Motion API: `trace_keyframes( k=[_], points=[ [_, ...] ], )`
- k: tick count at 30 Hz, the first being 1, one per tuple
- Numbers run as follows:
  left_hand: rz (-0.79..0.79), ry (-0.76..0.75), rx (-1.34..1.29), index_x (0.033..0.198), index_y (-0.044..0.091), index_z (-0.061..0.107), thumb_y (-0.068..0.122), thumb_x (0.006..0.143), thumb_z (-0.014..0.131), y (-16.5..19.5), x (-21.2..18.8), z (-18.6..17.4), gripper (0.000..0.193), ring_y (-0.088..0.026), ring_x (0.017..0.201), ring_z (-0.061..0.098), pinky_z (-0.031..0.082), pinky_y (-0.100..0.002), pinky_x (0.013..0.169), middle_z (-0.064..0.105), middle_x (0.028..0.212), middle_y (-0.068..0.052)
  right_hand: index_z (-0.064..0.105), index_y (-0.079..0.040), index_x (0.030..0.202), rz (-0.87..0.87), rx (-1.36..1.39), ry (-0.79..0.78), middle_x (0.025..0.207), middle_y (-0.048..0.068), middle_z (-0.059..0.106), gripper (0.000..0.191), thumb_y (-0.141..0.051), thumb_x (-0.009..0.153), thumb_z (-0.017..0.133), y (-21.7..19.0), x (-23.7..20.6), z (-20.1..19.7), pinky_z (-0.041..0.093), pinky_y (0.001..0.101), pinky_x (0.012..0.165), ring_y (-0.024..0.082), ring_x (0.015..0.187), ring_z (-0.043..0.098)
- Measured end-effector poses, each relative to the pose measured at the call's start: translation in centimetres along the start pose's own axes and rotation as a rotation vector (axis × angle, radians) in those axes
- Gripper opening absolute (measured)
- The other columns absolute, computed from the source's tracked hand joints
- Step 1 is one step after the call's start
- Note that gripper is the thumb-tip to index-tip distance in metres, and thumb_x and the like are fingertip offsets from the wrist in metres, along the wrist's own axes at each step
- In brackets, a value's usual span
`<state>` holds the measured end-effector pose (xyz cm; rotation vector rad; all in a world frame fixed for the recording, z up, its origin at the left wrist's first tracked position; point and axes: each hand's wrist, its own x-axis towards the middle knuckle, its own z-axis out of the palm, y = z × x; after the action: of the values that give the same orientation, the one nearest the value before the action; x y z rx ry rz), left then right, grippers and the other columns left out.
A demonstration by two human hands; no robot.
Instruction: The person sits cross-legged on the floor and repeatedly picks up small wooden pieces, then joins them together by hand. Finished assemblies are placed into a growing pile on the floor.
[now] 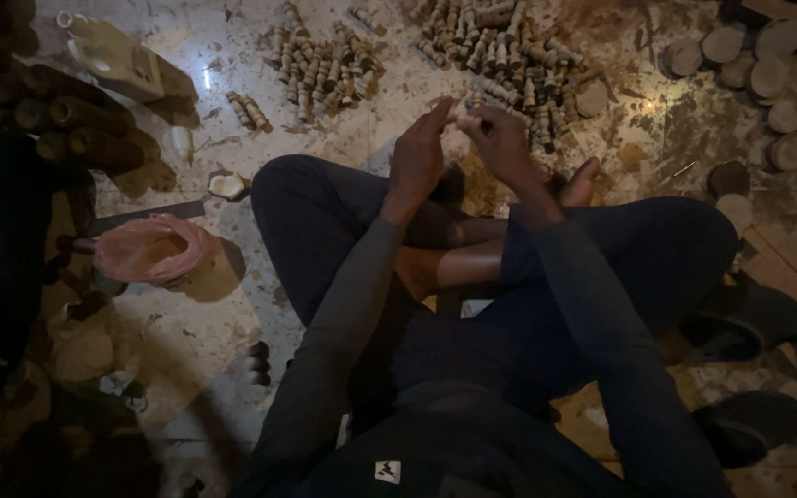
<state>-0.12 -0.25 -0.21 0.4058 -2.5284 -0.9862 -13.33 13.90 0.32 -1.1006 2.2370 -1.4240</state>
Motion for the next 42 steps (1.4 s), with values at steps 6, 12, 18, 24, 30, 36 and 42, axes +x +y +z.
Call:
trace_keyframes(
  k=[6,12,18,24,30,36,42],
  points=[
    [0.038,0.003,-0.106,0.159,0.014,0.052,-0.001,0.118,0.053,0.0,-0.1,-0.3,0.044,-0.037,0.118,0.071,0.062,-0.051,0.099,0.067,0.142,-0.020,0.077,0.000,0.123,-0.073,-0.089,0.001,0.097,0.015,0.071,0.026,-0.022,0.109,0.076,0.3,0.1,0.0,0.053,0.0394,0.061,0.021,0.070,0.064],
    [0.118,0.025,-0.004,0.158,0.012,0.052,-0.011,0.108,0.050,0.1,0.1,-0.4,0.054,-0.037,0.119,0.071,0.064,-0.049,0.096,0.066,0.144,-0.021,0.075,0.000,0.125,-0.066,-0.041,0.024,0.099,0.014,0.071,0.028,-0.023,0.109,0.077,0.2,0.2,-0.2,0.054,0.0407,0.070,0.022,0.080,0.066],
    [0.134,0.016,-0.003,0.155,0.011,0.055,-0.011,0.110,0.050,0.6,0.5,-0.9,0.050,-0.036,0.121,0.073,0.066,-0.047,0.101,0.066,0.146,-0.021,0.076,-0.004,0.127,0.046,0.052,0.017,0.100,0.013,0.073,0.026,-0.023,0.110,0.075,-0.5,0.0,-0.7,0.053,0.0428,0.069,0.022,0.076,0.064],
    [0.046,0.012,-0.164,0.156,0.009,0.054,-0.012,0.110,0.050,0.9,0.5,-1.2,0.051,-0.035,0.124,0.074,0.067,-0.047,0.101,0.067,0.144,-0.021,0.075,-0.003,0.130,-0.070,0.087,0.022,0.116,0.014,0.074,0.027,-0.023,0.111,0.074,0.1,0.1,-0.6,0.056,0.0403,0.071,0.020,0.087,0.068],
    [-0.031,-0.040,-0.166,0.155,0.013,0.057,-0.011,0.107,0.047,0.5,0.2,-1.0,0.055,-0.034,0.123,0.074,0.066,-0.047,0.103,0.069,0.142,-0.019,0.079,-0.003,0.120,0.051,-0.014,-0.110,0.090,0.015,0.065,0.023,-0.024,0.111,0.078,1.3,0.0,0.1,0.050,0.0416,0.069,0.024,0.076,0.059],
    [0.103,0.033,-0.146,0.156,0.013,0.056,-0.002,0.115,0.054,-0.1,0.0,-0.5,0.044,-0.039,0.127,0.071,0.065,-0.048,0.103,0.065,0.149,-0.019,0.076,-0.003,0.120,0.110,-0.013,0.142,0.095,0.007,0.068,0.023,-0.024,0.111,0.072,1.8,0.3,-0.2,0.051,0.0362,0.067,0.018,0.075,0.064],
    [0.113,0.072,-0.219,0.159,0.014,0.054,-0.002,0.111,0.048,1.4,0.2,-2.2,0.051,-0.038,0.129,0.070,0.061,-0.046,0.105,0.064,0.150,-0.019,0.072,-0.005,0.134,0.081,0.243,0.130,0.118,0.007,0.068,0.030,-0.027,0.112,0.072,1.1,0.5,-1.1,0.054,0.0381,0.084,0.019,0.100,0.066]
  ],
)
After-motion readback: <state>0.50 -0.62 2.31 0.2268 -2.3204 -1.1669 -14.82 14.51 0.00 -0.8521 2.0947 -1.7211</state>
